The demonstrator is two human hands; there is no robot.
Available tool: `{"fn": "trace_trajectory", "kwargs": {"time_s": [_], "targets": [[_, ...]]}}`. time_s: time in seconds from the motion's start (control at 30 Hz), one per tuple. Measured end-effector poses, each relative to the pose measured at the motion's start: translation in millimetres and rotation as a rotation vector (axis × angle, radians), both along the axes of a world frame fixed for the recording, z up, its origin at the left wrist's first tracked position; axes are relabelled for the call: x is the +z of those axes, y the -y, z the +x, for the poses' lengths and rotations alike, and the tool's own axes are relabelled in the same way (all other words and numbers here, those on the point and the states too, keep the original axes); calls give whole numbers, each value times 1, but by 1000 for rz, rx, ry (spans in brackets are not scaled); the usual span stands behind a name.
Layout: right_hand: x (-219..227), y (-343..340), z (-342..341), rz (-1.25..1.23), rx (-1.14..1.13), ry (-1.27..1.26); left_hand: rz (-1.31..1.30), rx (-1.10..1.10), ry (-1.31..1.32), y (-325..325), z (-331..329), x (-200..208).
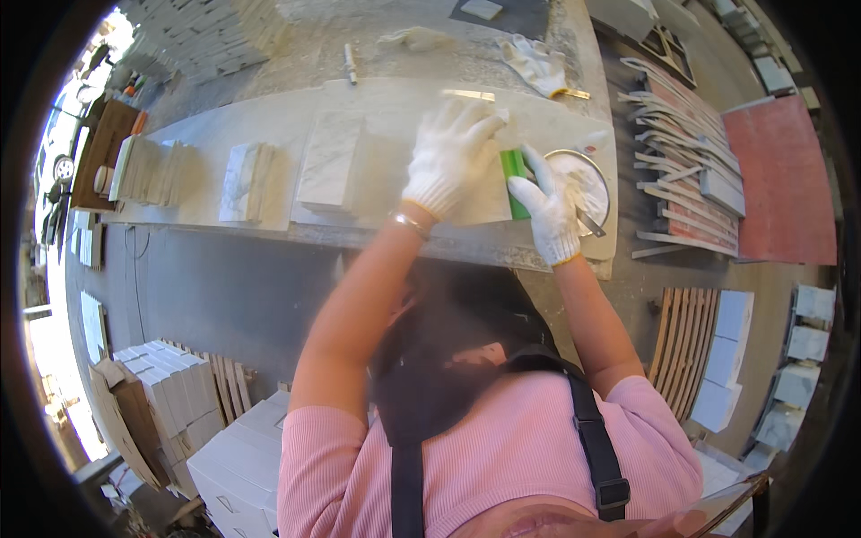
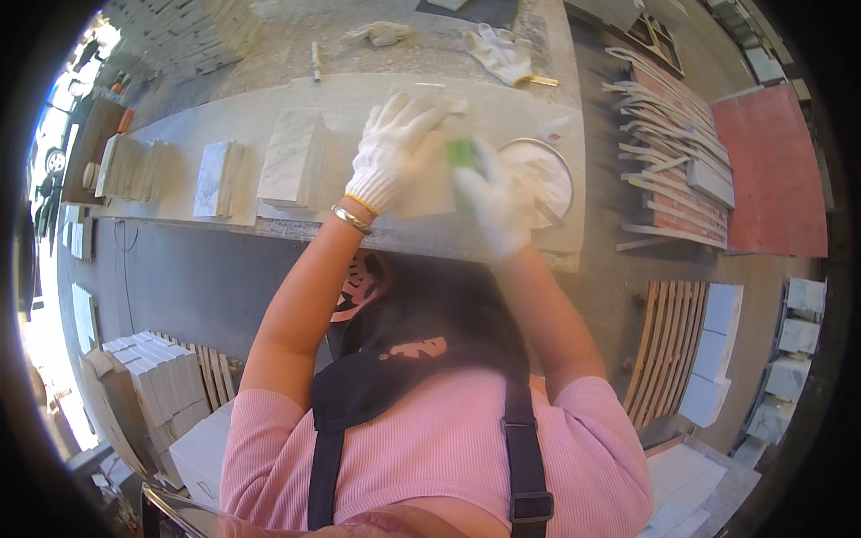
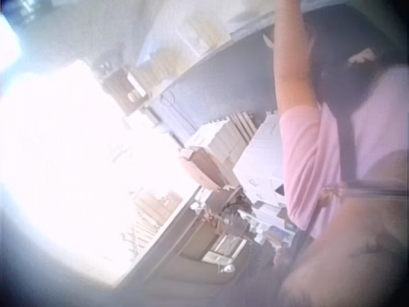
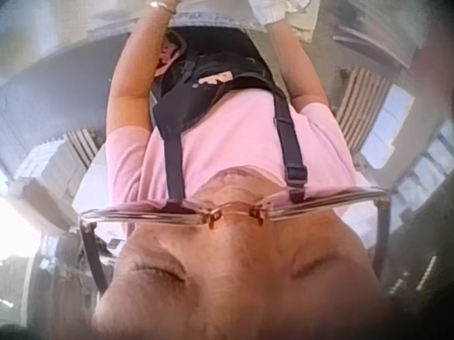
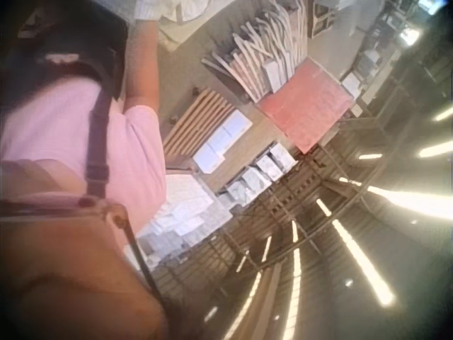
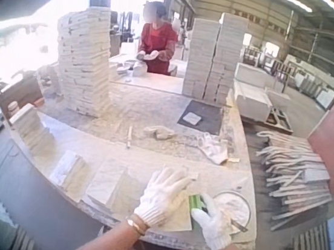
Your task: The person applies a white paste to the edges of small rectangular tiles using a metal spatula, then wipes the edges with a green sponge. The person repeats this cycle on multiple tiles and stacks the finished pieces on the table.
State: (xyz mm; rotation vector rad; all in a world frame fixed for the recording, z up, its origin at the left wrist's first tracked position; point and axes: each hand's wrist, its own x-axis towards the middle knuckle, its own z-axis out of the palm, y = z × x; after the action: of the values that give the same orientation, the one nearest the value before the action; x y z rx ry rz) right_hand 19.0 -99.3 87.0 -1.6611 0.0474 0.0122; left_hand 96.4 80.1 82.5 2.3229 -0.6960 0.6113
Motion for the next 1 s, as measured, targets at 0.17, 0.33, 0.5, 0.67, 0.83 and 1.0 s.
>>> {"fn": "trace_trajectory", "kwargs": {"time_s": [0.17,0.33,0.5,0.67,0.83,1.0], "targets": [[4,10,30,205,-4,101,76,30,-125,-2,-4,7],[17,17,8,320,-143,-35,94,104,-84,-1,-8,15],[3,22,-19,353,-231,16,194,298,-378,-8,-33,31],[-11,14,-18,459,-270,23,420,323,-127,-21,-43,40],[-7,6,-11,556,-240,11,355,-122,-119,-28,-28,46],[1,6,-5,500,-255,11,442,-148,-299,-34,-31,52]]}}
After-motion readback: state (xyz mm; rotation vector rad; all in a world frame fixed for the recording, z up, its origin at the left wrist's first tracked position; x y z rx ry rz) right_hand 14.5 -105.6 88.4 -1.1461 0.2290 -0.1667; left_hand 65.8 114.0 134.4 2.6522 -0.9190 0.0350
